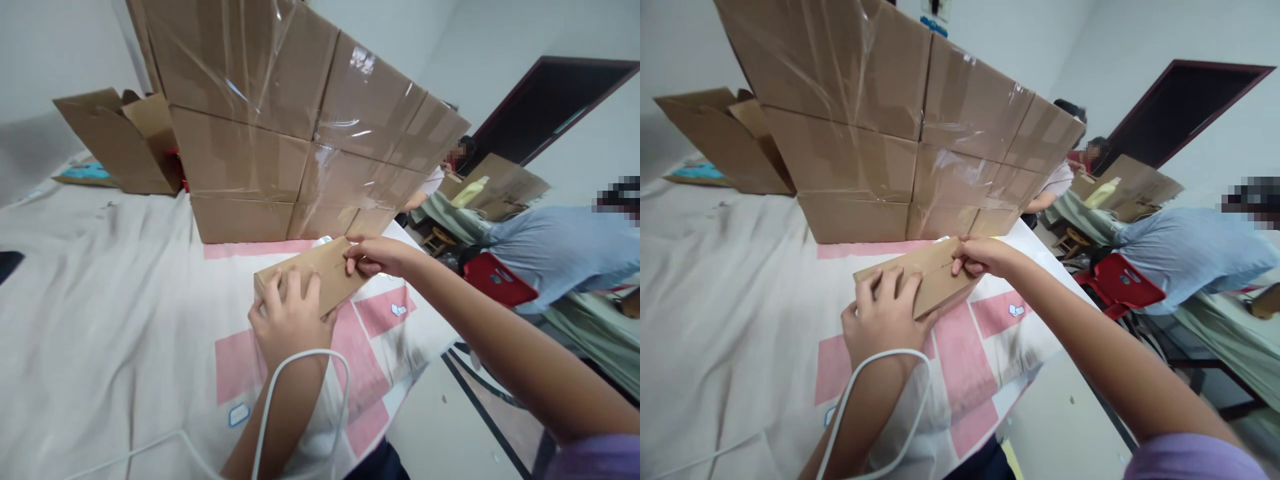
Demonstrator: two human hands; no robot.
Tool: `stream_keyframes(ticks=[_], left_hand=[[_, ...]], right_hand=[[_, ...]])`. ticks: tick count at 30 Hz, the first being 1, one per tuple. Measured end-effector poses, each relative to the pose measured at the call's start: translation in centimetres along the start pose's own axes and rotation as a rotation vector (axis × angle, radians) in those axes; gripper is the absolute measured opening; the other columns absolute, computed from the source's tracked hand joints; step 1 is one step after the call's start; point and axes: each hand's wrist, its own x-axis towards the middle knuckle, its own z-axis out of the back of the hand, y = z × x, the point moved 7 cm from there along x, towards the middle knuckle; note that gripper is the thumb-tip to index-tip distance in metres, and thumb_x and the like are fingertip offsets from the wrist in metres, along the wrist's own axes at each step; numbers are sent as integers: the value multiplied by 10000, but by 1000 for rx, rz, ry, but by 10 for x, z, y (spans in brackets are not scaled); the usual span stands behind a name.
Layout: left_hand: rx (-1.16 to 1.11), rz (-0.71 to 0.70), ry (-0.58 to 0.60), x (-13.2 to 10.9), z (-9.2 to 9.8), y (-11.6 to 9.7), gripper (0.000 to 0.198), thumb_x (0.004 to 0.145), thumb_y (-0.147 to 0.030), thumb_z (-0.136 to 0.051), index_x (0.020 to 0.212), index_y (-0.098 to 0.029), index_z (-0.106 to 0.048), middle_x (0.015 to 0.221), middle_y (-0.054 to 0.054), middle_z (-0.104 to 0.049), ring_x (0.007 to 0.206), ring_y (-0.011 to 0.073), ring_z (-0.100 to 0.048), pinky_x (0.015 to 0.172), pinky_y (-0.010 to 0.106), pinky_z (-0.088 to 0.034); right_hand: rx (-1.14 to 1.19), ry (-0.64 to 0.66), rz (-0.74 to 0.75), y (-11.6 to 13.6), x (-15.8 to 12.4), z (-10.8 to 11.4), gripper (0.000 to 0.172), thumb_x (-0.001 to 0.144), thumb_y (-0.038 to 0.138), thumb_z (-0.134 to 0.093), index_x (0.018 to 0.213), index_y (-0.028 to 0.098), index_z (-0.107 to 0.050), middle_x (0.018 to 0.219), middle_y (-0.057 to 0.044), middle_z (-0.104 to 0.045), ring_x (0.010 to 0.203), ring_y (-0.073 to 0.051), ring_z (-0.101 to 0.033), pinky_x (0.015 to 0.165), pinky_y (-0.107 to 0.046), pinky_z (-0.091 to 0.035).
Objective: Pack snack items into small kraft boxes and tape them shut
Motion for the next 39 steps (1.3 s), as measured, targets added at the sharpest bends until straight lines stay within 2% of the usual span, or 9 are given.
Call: stream_keyframes(ticks=[5, 12, 15, 22, 25, 28, 33, 36, 39], left_hand=[[8, -14, -16, 0, 2, 0, 503, 861, -451, -667, 1352, -367, -600, 1493, 7, -561, 1389, 323, -402, 976, 554, -405], [-7, -8, -64, 0, 2, 2, 478, 839, -445, -688, 1309, -379, -633, 1468, -1, -587, 1369, 317, -447, 965, 536, -408], [-13, -7, -56, 1, 2, 2, 501, 822, -436, -711, 1312, -377, -625, 1469, -10, -585, 1374, 317, -441, 963, 544, -414], [-35, -1, -16, 1, 1, 2, 522, 834, -424, -702, 1345, -366, -608, 1492, 25, -556, 1386, 347, -404, 986, 555, -415], [-33, 0, -13, 1, -1, 3, 527, 840, -466, -691, 1349, -357, -608, 1491, 43, -556, 1380, 353, -401, 987, 559, -416], [-20, 5, -21, 2, -1, 4, 528, 842, -470, -686, 1352, -361, -605, 1496, 35, -556, 1376, 350, -406, 983, 558, -418], [30, 1, -35, 0, 0, 1, 488, 892, -459, -616, 1368, -355, -588, 1484, 26, -561, 1380, 342, -413, 963, 544, -429], [69, -13, -50, -2, 1, -2, 480, 902, -476, -603, 1364, -347, -589, 1468, 29, -569, 1373, 353, -413, 956, 561, -424], [123, -31, -55, -3, 1, -4, 457, 914, -469, -589, 1354, -347, -593, 1458, 19, -582, 1371, 351, -409, 945, 556, -417]], right_hand=[[-110, 57, -106, 2, 0, 0, 243, 930, 74, -414, 1157, 152, -444, 510, -12, -628, 280, -76, -251, 362, -198, -167], [-185, 70, -90, 4, -5, 2, 202, 874, 84, -489, 1056, 171, -493, 480, 17, -583, 296, -73, -260, 364, -198, -176], [-201, 69, -91, -2, -2, 6, 100, 849, 87, -521, 890, 178, -513, 455, 15, -550, 302, -64, -267, 361, -194, -174], [-291, 130, -132, -18, -1, 20, 386, 929, 258, -565, 571, 203, -431, 381, 35, -371, 326, -47, -227, 359, -198, -127], [-307, 188, -190, -28, -12, 29, 408, 887, 407, -686, 617, 206, -455, 398, 60, -362, 355, -44, -205, 369, -191, -119], [-349, 210, -156, -32, -19, 36, 381, 788, 503, -795, 779, 182, -589, 434, 78, -381, 385, -48, -235, 382, -187, -143], [-486, 15, 50, -23, -4, 48, 602, 775, 662, -752, 1141, 186, -699, 600, 20, -524, 491, -86, -427, 419, -196, -258], [-527, -82, 118, -15, 11, 47, 618, 728, 645, -802, 1132, 184, -721, 795, -45, -656, 584, -102, -515, 447, -201, -316], [-375, -72, 113, -14, 28, 37, 597, 712, 535, -861, 1157, 173, -699, 951, -81, -716, 683, -131, -598, 495, -199, -399]])
